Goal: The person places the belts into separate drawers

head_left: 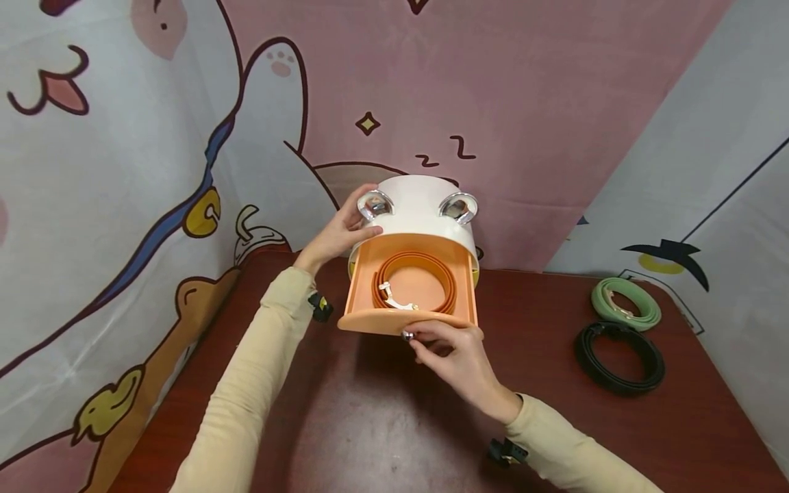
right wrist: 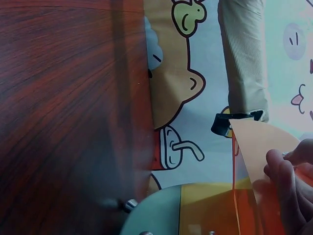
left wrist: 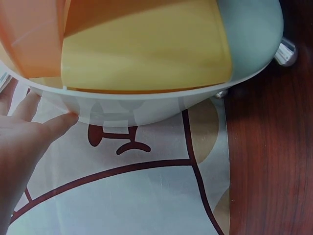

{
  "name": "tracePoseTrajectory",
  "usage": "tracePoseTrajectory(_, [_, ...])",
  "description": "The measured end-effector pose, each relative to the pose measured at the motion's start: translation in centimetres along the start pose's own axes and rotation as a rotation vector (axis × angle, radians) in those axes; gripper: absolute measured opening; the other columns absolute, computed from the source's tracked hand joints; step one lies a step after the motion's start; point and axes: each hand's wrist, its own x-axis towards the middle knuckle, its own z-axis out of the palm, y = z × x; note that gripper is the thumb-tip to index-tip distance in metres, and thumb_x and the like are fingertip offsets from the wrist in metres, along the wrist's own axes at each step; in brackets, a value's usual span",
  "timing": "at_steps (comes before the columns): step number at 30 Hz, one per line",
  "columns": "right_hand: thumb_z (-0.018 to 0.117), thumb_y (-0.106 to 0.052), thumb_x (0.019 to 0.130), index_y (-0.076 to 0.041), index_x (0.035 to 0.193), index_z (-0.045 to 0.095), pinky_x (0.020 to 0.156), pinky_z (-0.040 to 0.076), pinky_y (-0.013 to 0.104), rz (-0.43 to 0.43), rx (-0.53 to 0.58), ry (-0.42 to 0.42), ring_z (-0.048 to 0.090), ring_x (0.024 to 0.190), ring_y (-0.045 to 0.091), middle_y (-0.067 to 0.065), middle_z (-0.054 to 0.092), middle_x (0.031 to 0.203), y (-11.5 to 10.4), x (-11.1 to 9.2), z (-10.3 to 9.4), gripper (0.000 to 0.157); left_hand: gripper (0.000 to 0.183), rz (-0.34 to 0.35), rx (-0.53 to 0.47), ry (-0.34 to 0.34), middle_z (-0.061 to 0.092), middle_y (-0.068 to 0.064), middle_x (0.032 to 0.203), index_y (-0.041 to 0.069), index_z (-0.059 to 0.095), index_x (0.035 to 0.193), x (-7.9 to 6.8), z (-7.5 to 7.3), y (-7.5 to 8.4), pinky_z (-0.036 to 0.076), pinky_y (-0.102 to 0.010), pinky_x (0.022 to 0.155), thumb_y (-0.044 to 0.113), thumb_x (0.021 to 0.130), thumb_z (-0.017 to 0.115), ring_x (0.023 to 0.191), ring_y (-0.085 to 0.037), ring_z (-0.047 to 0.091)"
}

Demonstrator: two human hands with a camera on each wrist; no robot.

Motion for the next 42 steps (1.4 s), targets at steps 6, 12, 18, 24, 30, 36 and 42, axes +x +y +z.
tracePoseTrajectory(6, [0.075, 0.012, 0.075, -0.002, 0.099, 0.073, 0.054, 0.052, 0.021, -0.002, -0.030, 0.006, 0.068, 0.065, 0.013, 0.008, 0.073, 0.089, 0.7, 0.0, 0.0, 0.028, 0.075, -0.016, 0.006, 0.009, 0.040, -0.022, 0.142, 0.009, 0.020, 0.151, -0.2, 0.0, 0.7, 0.031, -0.046, 0.105, -0.012, 0.090, 0.059, 0.129, -0.028, 0.043])
tracePoseTrajectory(12, [0.075, 0.015, 0.074, 0.001, 0.098, 0.072, 0.052, 0.051, 0.021, -0.026, -0.018, -0.003, 0.066, 0.058, 0.013, 0.011, 0.072, 0.086, 0.7, 0.3, 0.0, 0.028, 0.073, -0.046, 0.021, 0.009, 0.040, -0.022, 0.142, 0.009, 0.020, 0.150, -0.7, 0.4, 2.2, 0.035, -0.042, 0.103, -0.010, 0.091, 0.059, 0.127, -0.027, 0.045])
tracePoseTrajectory(18, [0.073, 0.020, 0.072, 0.005, 0.097, 0.070, 0.051, 0.051, 0.022, -0.019, -0.005, -0.004, 0.065, 0.055, 0.017, 0.015, 0.071, 0.085, -0.4, 1.1, -0.4, 0.029, 0.075, -0.042, -0.007, 0.007, 0.039, -0.023, 0.142, 0.012, 0.021, 0.151, -0.3, 0.0, 0.6, 0.041, -0.037, 0.097, -0.011, 0.091, 0.058, 0.123, -0.027, 0.048])
tracePoseTrajectory(24, [0.075, 0.016, 0.074, 0.001, 0.099, 0.071, 0.052, 0.051, 0.022, -0.019, -0.015, 0.000, 0.066, 0.058, 0.014, 0.011, 0.072, 0.088, 1.4, 1.2, -0.5, 0.030, 0.076, -0.036, 0.001, 0.007, 0.040, -0.019, 0.143, 0.017, 0.021, 0.151, -0.4, -0.1, 0.1, 0.042, -0.036, 0.096, -0.007, 0.091, 0.060, 0.124, -0.026, 0.047])
tracePoseTrajectory(30, [0.074, 0.020, 0.071, 0.005, 0.097, 0.071, 0.051, 0.051, 0.023, -0.035, 0.006, 0.016, 0.065, 0.055, 0.015, 0.014, 0.071, 0.085, 2.1, 1.8, -0.6, 0.030, 0.074, -0.030, 0.023, 0.010, 0.039, -0.016, 0.145, 0.017, 0.023, 0.151, -0.3, -0.1, 0.2, 0.038, -0.042, 0.102, -0.005, 0.092, 0.061, 0.127, -0.026, 0.045])
tracePoseTrajectory(36, [0.073, 0.016, 0.075, 0.003, 0.101, 0.072, 0.052, 0.052, 0.025, -0.016, 0.031, 0.043, 0.066, 0.057, 0.016, 0.012, 0.071, 0.087, 2.4, 2.8, -1.3, 0.029, 0.074, -0.036, 0.010, 0.005, 0.040, -0.019, 0.143, 0.013, 0.022, 0.150, -0.4, 0.2, 1.1, 0.038, -0.041, 0.101, -0.009, 0.091, 0.060, 0.127, -0.028, 0.045])
tracePoseTrajectory(42, [0.073, 0.011, 0.079, 0.003, 0.103, 0.072, 0.054, 0.053, 0.025, 0.012, 0.040, 0.057, 0.066, 0.058, 0.015, 0.012, 0.072, 0.088, 3.3, 3.3, -1.4, 0.026, 0.074, -0.050, -0.003, 0.005, 0.038, -0.020, 0.145, 0.011, 0.020, 0.150, -0.3, 0.3, 1.3, 0.038, -0.040, 0.101, -0.011, 0.091, 0.058, 0.128, -0.029, 0.044])
